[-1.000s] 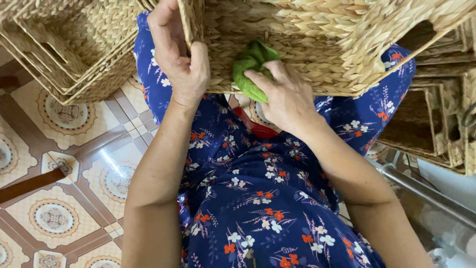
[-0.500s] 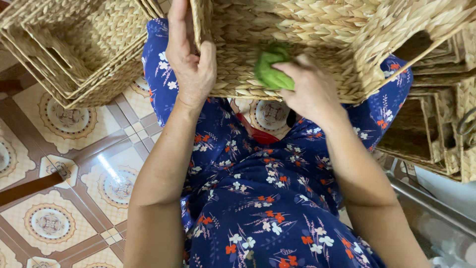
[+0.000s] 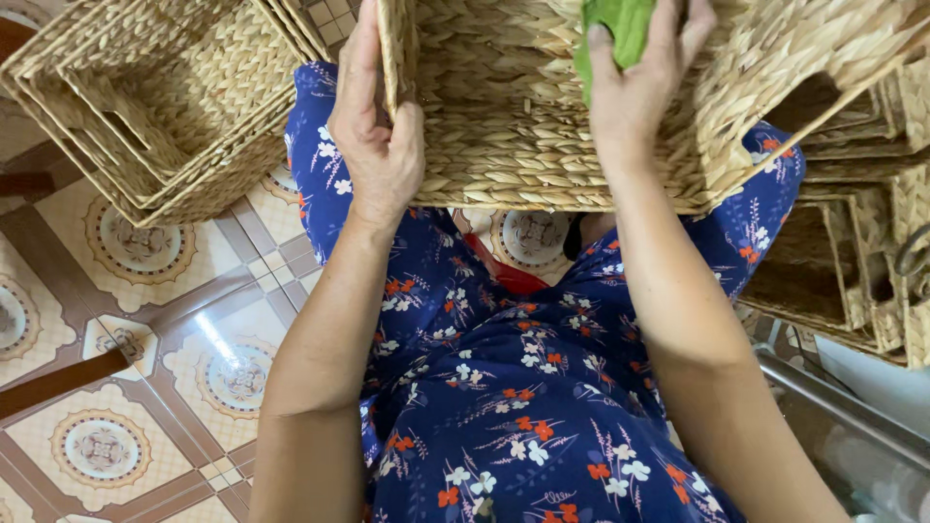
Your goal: The person wipes the exterior and interior surfaces of woven baskets using a green cloth. They handle the baskets one by one, rotating them to clean all sides, and occasionally use scissors to trim loose strands.
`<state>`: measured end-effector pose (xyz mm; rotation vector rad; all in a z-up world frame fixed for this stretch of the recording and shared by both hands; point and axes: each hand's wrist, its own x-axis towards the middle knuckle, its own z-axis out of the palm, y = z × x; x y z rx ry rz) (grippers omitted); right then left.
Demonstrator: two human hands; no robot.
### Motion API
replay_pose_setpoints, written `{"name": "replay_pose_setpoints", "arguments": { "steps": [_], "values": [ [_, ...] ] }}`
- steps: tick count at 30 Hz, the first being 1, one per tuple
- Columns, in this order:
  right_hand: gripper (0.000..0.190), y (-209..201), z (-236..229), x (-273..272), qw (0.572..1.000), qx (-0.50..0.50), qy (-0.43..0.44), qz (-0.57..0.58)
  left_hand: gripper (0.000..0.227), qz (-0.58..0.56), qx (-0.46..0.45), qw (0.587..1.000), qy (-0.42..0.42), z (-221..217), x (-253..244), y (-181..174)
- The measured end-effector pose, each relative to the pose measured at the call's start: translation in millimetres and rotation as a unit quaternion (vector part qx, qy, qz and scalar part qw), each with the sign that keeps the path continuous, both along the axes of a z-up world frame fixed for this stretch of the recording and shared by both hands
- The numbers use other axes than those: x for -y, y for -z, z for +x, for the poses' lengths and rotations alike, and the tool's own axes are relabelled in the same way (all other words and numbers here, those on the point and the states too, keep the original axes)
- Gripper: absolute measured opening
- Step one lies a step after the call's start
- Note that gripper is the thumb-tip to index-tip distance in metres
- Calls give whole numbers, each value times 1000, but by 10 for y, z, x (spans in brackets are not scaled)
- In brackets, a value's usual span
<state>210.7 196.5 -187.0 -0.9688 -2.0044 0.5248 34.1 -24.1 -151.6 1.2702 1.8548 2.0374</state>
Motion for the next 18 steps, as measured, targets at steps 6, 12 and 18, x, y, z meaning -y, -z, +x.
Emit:
{"name": "replay_pose_setpoints", "arguments": {
  "steps": [6,12,18],
  "values": [
    [72,145,-443,125,997,-16,11,80,72,-7,-2,1000,-7,8,9,-93],
    [59,102,-219,-17,994,103,0,-25,70,-2,7,1000,-12,-21,-11,-19],
    [60,40,335,-427,994,-23,108,-8,70,-6,7,1000,-7,7,-53,-49]
  ]
}}
